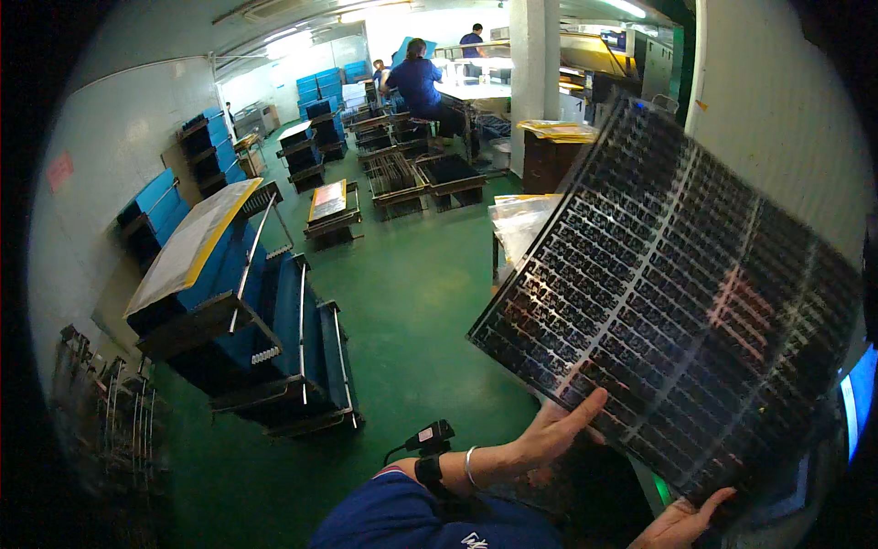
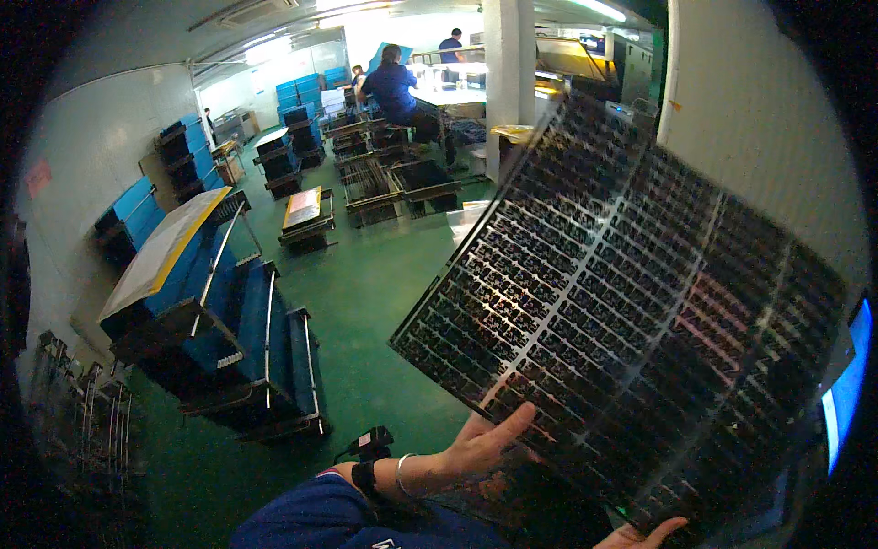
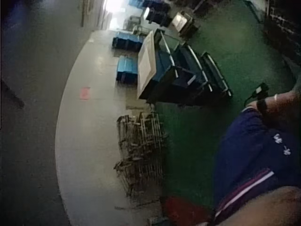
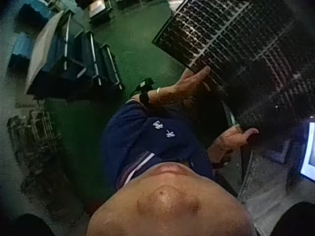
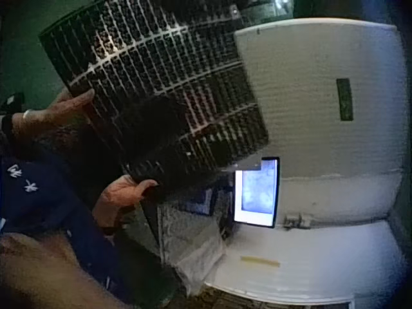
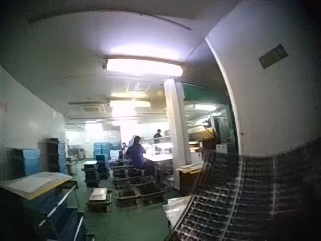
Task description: The recorder is inspecting large transparent sheets containing printed circuit patterns or films under a light and checking them against a computer screen.
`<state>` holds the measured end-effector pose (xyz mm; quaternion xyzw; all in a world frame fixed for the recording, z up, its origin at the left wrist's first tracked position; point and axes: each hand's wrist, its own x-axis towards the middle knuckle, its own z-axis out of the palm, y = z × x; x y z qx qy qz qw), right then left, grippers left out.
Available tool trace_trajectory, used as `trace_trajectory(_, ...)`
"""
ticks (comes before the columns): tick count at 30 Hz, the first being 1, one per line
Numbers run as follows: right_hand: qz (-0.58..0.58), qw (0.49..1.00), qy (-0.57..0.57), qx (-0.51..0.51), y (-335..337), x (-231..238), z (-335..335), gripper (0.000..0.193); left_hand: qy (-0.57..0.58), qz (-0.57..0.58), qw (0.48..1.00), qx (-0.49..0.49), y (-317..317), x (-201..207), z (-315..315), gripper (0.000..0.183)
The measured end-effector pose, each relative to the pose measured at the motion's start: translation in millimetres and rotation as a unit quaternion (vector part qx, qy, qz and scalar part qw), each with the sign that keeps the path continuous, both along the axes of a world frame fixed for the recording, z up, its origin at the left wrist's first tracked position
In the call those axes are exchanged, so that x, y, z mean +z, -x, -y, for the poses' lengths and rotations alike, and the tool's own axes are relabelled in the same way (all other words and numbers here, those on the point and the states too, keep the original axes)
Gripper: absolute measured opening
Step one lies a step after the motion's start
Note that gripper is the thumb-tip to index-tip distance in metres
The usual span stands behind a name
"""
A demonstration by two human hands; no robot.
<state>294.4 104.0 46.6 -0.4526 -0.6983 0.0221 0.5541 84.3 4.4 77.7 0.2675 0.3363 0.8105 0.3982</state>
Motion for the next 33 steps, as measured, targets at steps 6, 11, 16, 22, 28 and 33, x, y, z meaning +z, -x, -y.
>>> trace_trajectory(6, -0.074, 0.954, 0.231, 0.175, -14, -25, 48, 0.035, 0.125, -0.063, 0.986, 0.086, 35, -29, 10, 0.026)
trace_trajectory(11, -0.235, 0.834, 0.384, 0.32, -44, -44, 58, 0.04, 0.217, -0.002, 0.975, 0.056, 50, -72, 33, 0.029)
trace_trajectory(16, 0.025, 0.964, 0.107, 0.244, -67, -52, 25, 0.023, 0.263, -0.072, 0.959, 0.076, 63, -57, 11, 0.028)
trace_trajectory(22, -0.377, 0.75, 0.491, 0.235, -36, -4, 20, 0.02, 0.272, -0.063, 0.952, 0.124, 70, -52, 17, 0.029)
trace_trajectory(28, -0.433, 0.726, 0.482, 0.231, -44, -3, 20, 0.016, 0.251, -0.005, 0.966, 0.067, 61, -54, 18, 0.027)
trace_trajectory(33, -0.428, 0.73, 0.482, 0.227, -45, -3, 24, 0.016, 0.264, 0.007, 0.963, 0.061, 59, -58, 25, 0.022)
